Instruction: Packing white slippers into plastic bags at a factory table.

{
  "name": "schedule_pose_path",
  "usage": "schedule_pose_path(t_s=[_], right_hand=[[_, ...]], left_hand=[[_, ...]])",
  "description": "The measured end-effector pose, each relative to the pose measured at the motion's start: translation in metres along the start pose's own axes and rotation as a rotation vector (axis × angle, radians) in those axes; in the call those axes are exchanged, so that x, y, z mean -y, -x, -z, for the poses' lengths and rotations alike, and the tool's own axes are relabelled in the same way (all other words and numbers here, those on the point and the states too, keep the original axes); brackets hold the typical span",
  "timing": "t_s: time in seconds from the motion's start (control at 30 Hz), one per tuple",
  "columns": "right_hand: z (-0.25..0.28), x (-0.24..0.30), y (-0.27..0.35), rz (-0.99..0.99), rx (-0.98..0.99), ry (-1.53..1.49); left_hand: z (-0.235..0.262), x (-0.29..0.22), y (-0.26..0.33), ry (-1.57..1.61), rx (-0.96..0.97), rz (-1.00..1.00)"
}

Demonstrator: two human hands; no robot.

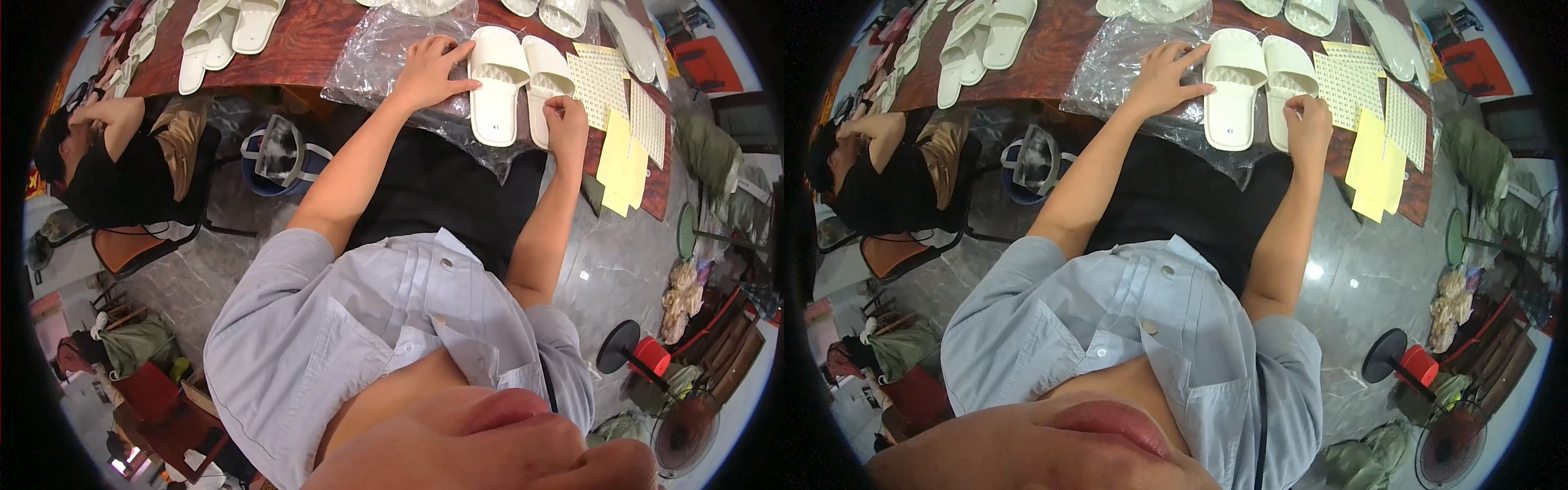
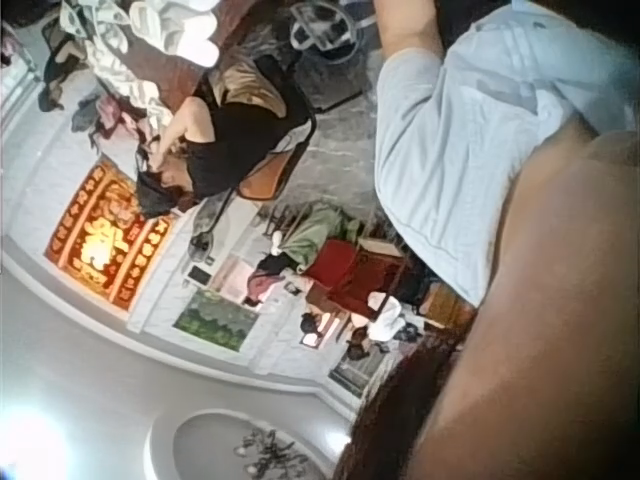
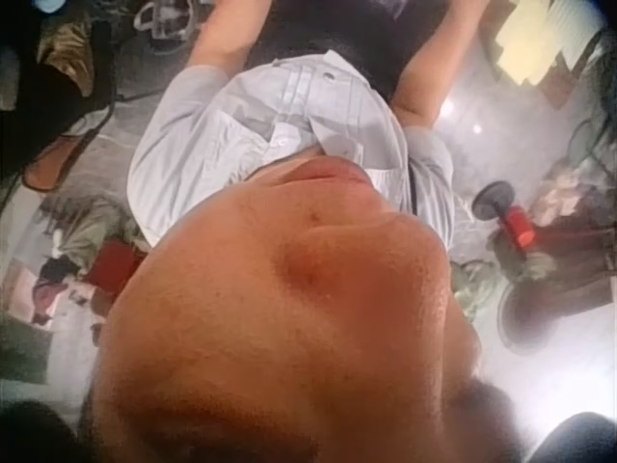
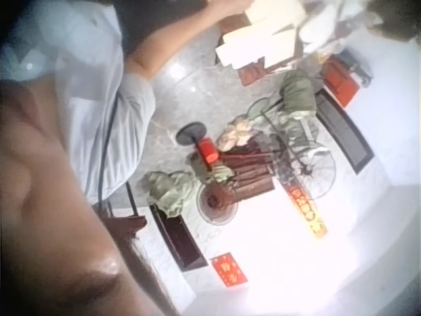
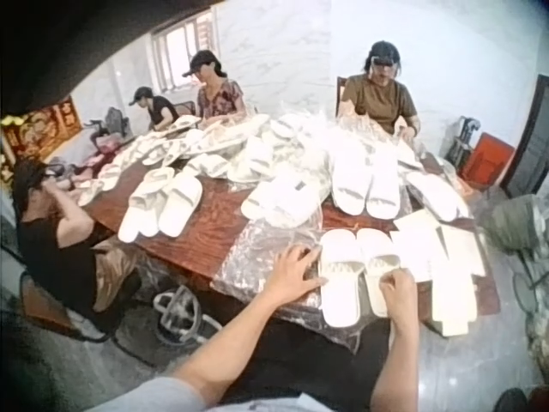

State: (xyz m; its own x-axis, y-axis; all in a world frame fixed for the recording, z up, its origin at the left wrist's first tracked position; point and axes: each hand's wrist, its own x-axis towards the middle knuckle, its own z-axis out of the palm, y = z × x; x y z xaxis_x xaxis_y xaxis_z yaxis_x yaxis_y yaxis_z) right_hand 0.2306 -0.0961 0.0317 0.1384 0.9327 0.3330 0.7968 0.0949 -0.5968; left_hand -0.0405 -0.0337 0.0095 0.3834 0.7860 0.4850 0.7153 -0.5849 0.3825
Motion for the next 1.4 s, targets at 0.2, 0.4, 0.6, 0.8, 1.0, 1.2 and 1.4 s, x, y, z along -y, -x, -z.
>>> schedule_pose_path(t_s=[0.2, 0.4, 0.6, 0.8, 1.0, 1.2, 1.4], right_hand=[[-0.002, -0.008, 0.002, -0.02, 0.013, -0.038], [-0.009, -0.003, 0.004, -0.01, -0.036, 0.057], [-0.012, -0.005, 0.0, -0.033, -0.032, 0.152], [-0.001, -0.012, 0.001, -0.038, 0.055, -0.058], [0.035, -0.012, 0.018, -0.127, 0.226, -0.292], [0.027, -0.017, 0.019, 0.046, 0.163, -0.033], [0.029, -0.01, 0.018, -0.046, 0.162, -0.148]], left_hand=[[0.0, -0.004, 0.003, 0.008, 0.016, 0.006], [-0.003, -0.003, 0.005, 0.015, 0.0, 0.014], [-0.003, -0.004, 0.003, 0.007, -0.011, 0.005], [0.001, -0.006, 0.002, 0.043, 0.038, 0.039], [0.001, -0.006, 0.003, 0.065, 0.059, 0.056], [-0.002, -0.005, 0.003, 0.036, -0.004, 0.015], [-0.001, -0.007, 0.003, 0.051, 0.025, 0.042]])
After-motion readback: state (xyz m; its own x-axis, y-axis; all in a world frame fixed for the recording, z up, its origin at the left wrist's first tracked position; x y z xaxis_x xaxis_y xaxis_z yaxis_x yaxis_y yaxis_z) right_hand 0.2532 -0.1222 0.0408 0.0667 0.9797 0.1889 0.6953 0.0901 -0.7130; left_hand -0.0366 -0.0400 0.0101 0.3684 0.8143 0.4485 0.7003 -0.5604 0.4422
